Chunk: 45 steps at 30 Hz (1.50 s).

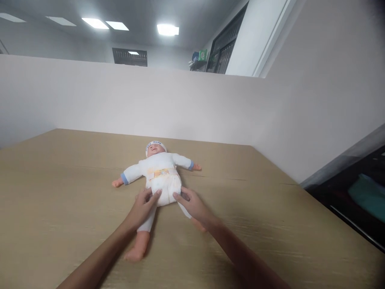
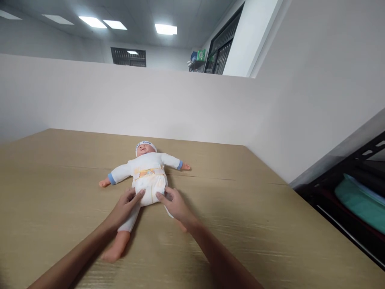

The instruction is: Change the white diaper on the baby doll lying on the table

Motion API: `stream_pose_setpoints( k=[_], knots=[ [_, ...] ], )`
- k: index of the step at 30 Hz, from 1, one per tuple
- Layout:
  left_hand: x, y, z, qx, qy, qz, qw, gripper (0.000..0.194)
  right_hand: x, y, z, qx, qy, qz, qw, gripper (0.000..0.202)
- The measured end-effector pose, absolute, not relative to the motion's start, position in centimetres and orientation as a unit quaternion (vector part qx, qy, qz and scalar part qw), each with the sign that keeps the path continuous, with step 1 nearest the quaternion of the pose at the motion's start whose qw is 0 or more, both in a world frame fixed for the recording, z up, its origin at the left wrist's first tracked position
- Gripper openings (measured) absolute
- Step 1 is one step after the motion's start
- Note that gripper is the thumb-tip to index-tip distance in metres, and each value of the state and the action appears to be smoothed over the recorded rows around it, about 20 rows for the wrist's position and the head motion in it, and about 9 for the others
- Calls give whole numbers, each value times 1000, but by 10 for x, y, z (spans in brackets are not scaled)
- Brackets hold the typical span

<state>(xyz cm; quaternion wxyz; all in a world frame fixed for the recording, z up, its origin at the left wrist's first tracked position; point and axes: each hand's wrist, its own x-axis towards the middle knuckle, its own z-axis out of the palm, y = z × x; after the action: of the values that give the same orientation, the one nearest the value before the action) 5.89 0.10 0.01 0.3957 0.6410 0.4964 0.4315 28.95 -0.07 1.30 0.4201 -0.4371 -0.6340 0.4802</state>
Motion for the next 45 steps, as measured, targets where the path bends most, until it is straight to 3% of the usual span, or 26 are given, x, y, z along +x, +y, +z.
stream_pose_setpoints(
  k=[4, 14, 22, 32, 45],
  knots=[
    [59, 3, -2, 631, 460, 448, 436, 53, 287, -5, 22, -392, -564, 575, 445, 51],
    [62, 7, -9, 556, 513, 479, 444, 68, 279, 13, 6, -495, -518, 522, 464, 64],
    [59, 6, -5, 578, 519, 450, 441, 67, 280, 14, 2, -502, -555, 493, 444, 66],
    [45, -5, 5, 707, 524, 356, 314, 42, 300, -10, 17, -533, -704, 337, 326, 32],
    [38, -2, 7, 763, 490, 321, 274, 38, 304, -3, 21, -505, -763, 288, 283, 23]
  ],
)
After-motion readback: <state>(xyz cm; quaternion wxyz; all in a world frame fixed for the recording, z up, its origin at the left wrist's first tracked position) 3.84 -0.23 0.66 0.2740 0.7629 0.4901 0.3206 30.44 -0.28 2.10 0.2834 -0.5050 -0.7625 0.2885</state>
